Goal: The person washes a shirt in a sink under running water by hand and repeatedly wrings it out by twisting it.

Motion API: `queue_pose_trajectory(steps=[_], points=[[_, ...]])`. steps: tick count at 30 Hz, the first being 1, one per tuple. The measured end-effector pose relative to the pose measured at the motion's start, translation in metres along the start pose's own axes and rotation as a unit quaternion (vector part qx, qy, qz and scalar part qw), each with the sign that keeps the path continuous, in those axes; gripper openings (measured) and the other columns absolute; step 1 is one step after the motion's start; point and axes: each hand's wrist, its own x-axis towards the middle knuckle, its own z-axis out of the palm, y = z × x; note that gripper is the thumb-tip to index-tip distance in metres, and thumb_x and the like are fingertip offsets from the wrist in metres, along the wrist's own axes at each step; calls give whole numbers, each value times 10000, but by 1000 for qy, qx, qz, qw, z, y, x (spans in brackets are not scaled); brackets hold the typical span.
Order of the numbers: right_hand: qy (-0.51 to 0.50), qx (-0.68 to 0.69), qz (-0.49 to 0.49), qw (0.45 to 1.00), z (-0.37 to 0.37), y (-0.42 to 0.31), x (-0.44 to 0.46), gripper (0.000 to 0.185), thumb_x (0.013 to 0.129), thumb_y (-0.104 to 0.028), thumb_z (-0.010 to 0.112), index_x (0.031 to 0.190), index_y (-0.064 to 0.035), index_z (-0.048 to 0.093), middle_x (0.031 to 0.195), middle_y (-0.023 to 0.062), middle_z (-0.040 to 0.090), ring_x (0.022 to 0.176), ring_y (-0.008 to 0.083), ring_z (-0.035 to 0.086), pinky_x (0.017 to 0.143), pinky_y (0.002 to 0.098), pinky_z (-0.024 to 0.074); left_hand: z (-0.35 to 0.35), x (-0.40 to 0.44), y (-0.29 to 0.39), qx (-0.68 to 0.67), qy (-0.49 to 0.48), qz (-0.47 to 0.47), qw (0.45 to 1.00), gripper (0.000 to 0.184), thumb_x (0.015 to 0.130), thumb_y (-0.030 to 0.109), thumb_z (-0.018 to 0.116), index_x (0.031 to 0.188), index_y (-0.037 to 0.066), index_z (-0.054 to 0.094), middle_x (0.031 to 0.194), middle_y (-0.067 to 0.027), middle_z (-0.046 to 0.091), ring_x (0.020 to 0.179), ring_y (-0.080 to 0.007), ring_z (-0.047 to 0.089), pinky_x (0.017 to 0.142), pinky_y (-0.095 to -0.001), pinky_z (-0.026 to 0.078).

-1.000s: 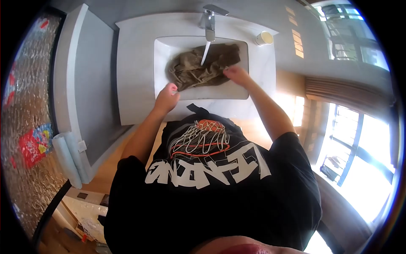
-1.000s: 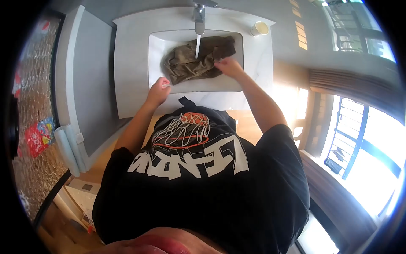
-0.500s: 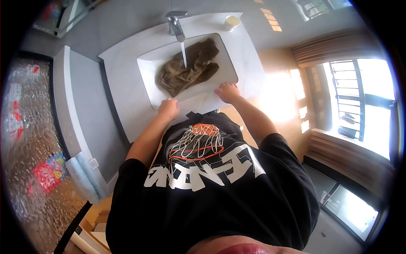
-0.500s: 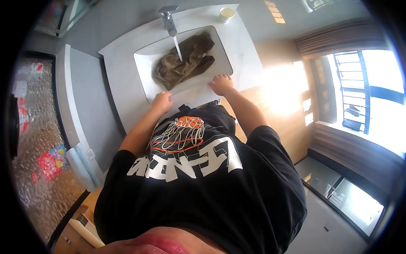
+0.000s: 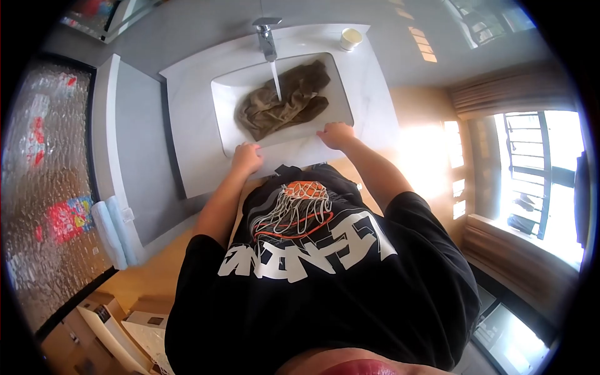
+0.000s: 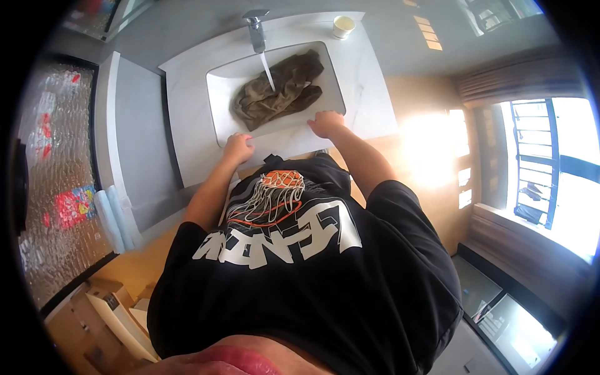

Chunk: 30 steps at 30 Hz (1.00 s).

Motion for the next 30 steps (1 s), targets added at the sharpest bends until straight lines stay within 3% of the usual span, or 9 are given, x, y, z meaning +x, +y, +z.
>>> queue_pose_trajectory(steps=[5,13,18,23,27,30], points=[[-13,-6,-82,997,-4,16,-1,476,958,-506,486,1154,-126,695,1175,105,690,1113,324,632,951,449,494,4,-1,22,0,38,-85,996,467,846,497,652,1024,70,719,1130,-165,638,1116,-363,552,977,-436,459],[-41,53,-169,983,2,50,16,385,940,-449,534,1188,-192,678,1247,73,653,1216,334,555,1003,469,466,11,9,32,29,59,-153,986,446,905,479,576,918,54,711,1063,-165,652,1071,-369,563,936,-455,460],[-30,62,-206,976,17,62,25,449,938,-469,540,1247,-160,647,1317,80,606,1260,355,516,1050,493,422,12,18,27,66,40,-167,983,472,897,511,567,882,62,714,1008,-174,668,1027,-370,592,903,-464,475],[-34,87,-176,980,14,58,20,473,911,-513,558,1225,-177,671,1327,88,593,1281,340,499,1075,490,384,-6,36,24,6,-36,-190,981,625,898,582,520,857,-11,716,917,-235,704,915,-399,662,827,-464,500],[-66,86,-109,988,7,43,23,488,921,-552,516,1180,-184,705,1310,74,608,1273,319,503,1061,478,376,-14,49,18,18,-94,-130,987,660,903,597,505,922,-28,719,957,-250,700,959,-417,655,850,-469,494],[-13,74,-49,996,7,28,11,508,931,-558,492,1180,-172,708,1295,68,618,1270,293,503,1057,452,362,-9,63,2,47,-141,-76,986,639,909,582,510,933,-21,721,951,-258,695,965,-414,658,848,-472,495]])
